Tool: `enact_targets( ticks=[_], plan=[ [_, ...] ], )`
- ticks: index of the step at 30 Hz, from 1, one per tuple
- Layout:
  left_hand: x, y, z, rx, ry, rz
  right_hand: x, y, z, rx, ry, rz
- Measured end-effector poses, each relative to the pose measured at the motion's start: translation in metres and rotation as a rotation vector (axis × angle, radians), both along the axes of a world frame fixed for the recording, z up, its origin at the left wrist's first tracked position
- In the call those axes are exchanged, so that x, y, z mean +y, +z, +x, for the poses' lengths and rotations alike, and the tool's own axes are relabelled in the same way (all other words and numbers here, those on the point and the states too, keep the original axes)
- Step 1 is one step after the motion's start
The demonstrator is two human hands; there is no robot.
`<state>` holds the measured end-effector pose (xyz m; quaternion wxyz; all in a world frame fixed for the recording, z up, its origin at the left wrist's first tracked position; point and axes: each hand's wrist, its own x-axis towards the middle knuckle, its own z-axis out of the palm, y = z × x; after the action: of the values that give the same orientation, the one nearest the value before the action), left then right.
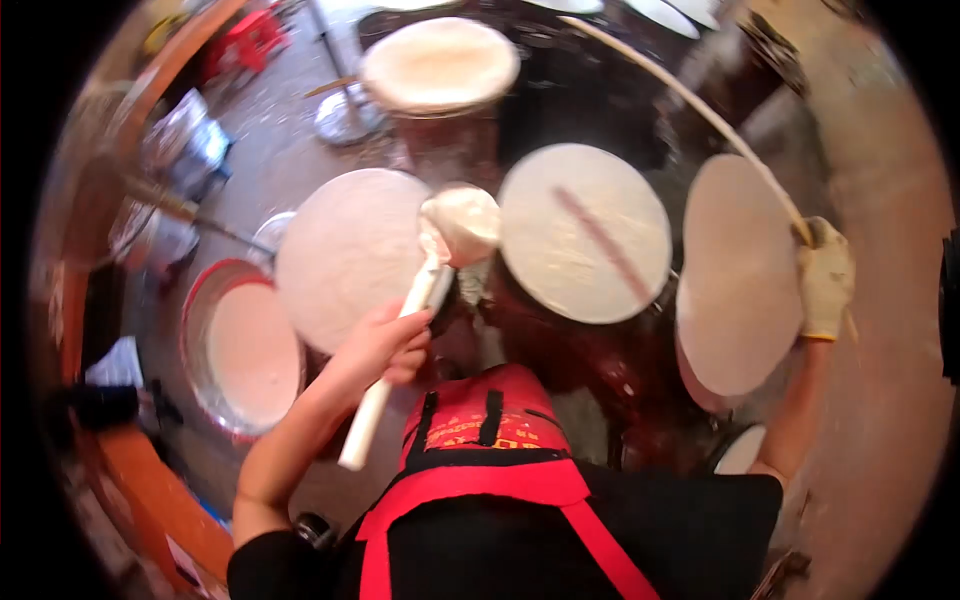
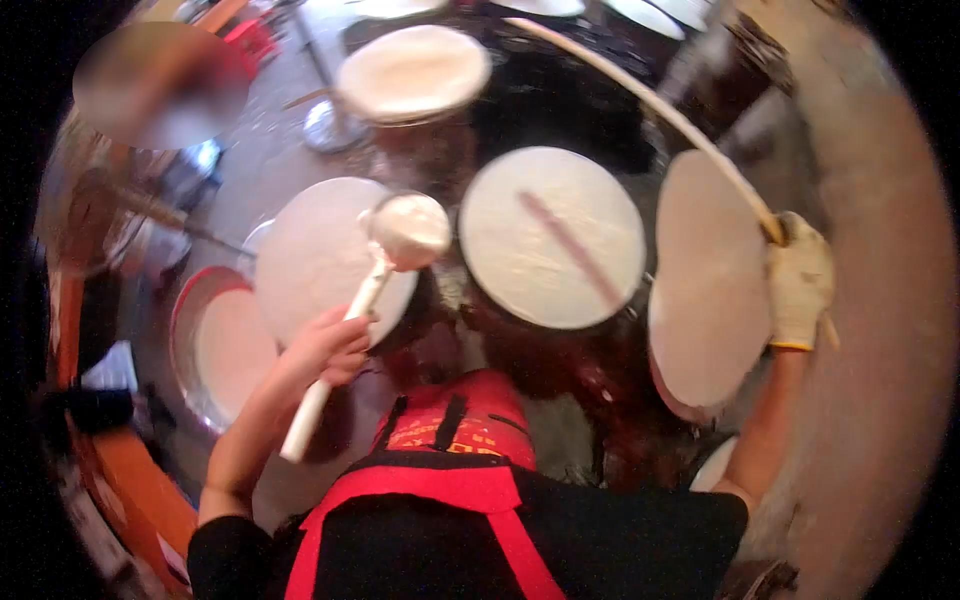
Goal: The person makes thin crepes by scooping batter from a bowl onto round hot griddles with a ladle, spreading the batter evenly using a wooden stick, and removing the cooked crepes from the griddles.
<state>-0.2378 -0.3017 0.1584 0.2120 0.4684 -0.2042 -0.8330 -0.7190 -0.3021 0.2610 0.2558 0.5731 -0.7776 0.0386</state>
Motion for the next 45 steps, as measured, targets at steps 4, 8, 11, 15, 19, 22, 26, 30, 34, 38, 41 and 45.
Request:
enact_targets(
  ticks=[4, 8, 11, 15, 19, 22, 26, 30, 34, 38, 41, 45],
  plan=[
    [-0.005, -0.038, 0.047, 0.032, 0.151, 0.104, -0.100, 0.021, 0.029, -0.115, -0.025, 0.135],
    [0.002, -0.040, 0.070, 0.038, 0.267, 0.099, -0.188, 0.020, 0.048, 0.146, 0.242, -0.063],
    [0.004, -0.042, 0.090, 0.037, 0.333, 0.084, -0.255, 0.021, 0.093, 0.198, 0.519, -0.203],
    [0.008, -0.026, 0.091, -0.077, 0.475, 0.072, -0.348, -0.018, 0.142, 0.272, 0.924, -0.397],
    [-0.002, 0.015, 0.061, -0.418, 0.539, -0.083, -0.437, -0.104, 0.229, 0.238, 1.071, -0.318],
    [-0.030, 0.030, 0.043, -0.177, 0.587, 0.001, -0.484, -0.219, 0.271, 0.063, 1.197, -0.229],
    [-0.048, 0.012, 0.050, 0.313, 0.697, 0.246, -0.465, -0.305, 0.328, -0.051, 1.139, -0.199],
    [-0.038, 0.015, 0.037, 0.265, 0.882, 0.294, -0.454, -0.330, 0.350, -0.128, 1.063, -0.023],
    [-0.015, 0.020, 0.035, 0.111, 0.948, 0.228, -0.439, -0.313, 0.358, -0.224, 0.980, -0.031],
    [0.017, 0.021, 0.056, 0.010, 0.829, 0.179, -0.355, -0.259, 0.340, -0.470, 0.840, 0.084],
    [0.031, 0.020, 0.063, -0.067, 0.658, 0.132, -0.264, -0.273, 0.296, -0.755, 0.841, 0.074],
    [0.039, 0.008, 0.070, -0.123, 0.379, 0.113, -0.082, -0.298, 0.216, -1.455, 0.564, 0.283]
  ],
)
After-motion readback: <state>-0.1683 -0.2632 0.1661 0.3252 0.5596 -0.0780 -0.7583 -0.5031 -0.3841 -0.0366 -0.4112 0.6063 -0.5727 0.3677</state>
